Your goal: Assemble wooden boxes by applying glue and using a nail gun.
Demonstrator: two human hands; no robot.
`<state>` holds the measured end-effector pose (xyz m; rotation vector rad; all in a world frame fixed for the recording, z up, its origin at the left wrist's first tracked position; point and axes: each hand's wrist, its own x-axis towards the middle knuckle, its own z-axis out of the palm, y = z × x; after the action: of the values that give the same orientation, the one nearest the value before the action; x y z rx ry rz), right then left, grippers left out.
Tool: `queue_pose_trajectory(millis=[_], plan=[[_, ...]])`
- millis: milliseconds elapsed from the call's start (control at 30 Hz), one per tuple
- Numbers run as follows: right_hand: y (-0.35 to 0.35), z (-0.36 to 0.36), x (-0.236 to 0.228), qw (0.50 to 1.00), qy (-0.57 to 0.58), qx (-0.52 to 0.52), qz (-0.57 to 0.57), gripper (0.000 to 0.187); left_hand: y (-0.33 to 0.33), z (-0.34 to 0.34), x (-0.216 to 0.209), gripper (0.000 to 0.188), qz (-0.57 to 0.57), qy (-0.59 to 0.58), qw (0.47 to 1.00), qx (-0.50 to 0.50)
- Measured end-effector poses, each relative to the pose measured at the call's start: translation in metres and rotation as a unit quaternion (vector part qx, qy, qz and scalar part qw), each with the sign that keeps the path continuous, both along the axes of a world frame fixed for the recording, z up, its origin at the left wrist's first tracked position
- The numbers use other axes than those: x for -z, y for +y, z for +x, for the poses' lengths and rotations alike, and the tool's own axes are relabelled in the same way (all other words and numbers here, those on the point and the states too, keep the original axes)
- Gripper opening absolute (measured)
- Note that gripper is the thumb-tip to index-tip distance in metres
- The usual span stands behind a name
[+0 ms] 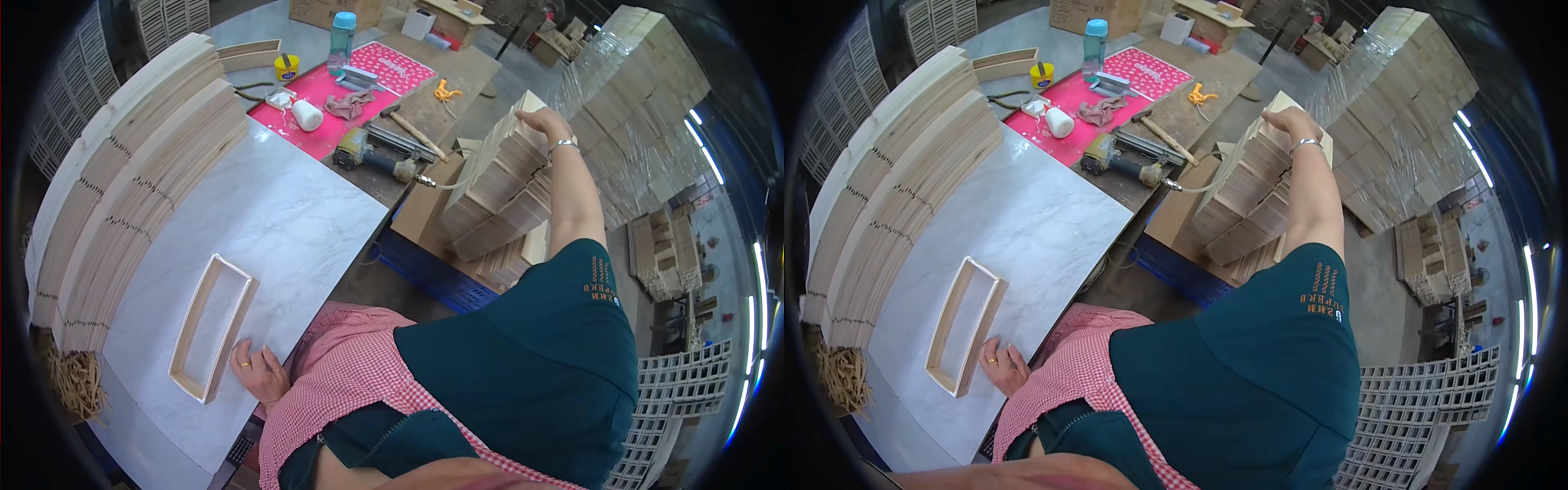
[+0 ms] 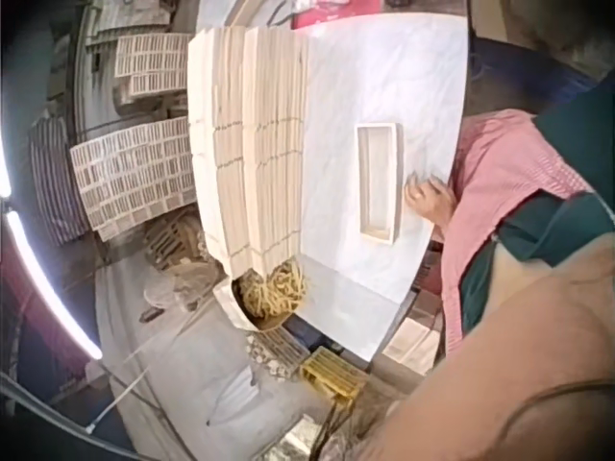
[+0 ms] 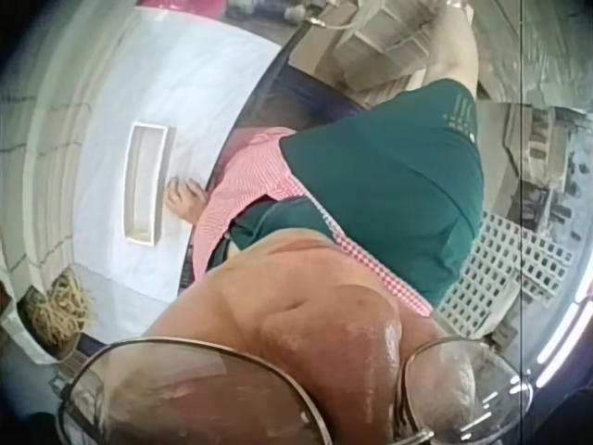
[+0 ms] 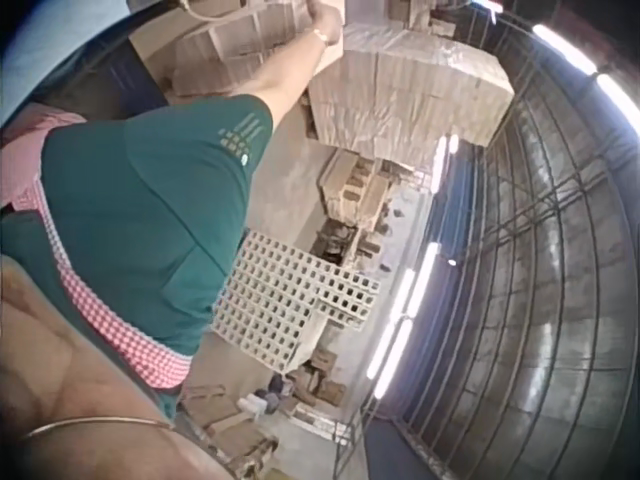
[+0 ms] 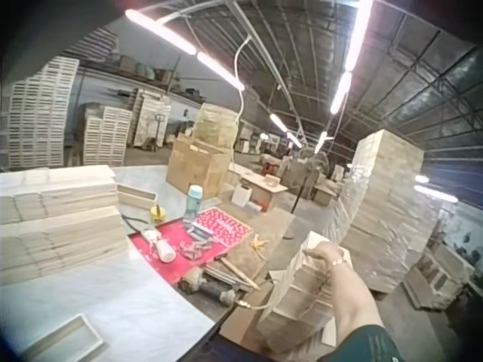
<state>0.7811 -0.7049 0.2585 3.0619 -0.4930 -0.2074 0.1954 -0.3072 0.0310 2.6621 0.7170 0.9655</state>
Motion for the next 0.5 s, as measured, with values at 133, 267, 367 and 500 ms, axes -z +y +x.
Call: queue_pose_trajectory(millis=[133,267,367,500], plan=[[-0.022,-0.020,-0.007,0.995,-0.047,0.037,0.075,0.084,-0.008,-0.016,-0.008,0.011,0.008,0.000,1.000,0.000],[0.001,-0.021,-0.027,0.980,-0.146,-0.013,0.131,0.085,-0.014,-0.022,-0.018,0.008,-0.055,-0.038,0.998,0.000],[0.095,-0.072,-0.035,0.910,-0.175,-0.266,0.267,0.073,-0.024,-0.012,-0.040,0.019,-0.157,-0.067,0.985,0.018],[0.239,-0.228,0.040,0.662,-0.118,-0.689,0.271,0.069,-0.023,-0.011,-0.078,0.044,-0.568,-0.209,0.795,-0.031]])
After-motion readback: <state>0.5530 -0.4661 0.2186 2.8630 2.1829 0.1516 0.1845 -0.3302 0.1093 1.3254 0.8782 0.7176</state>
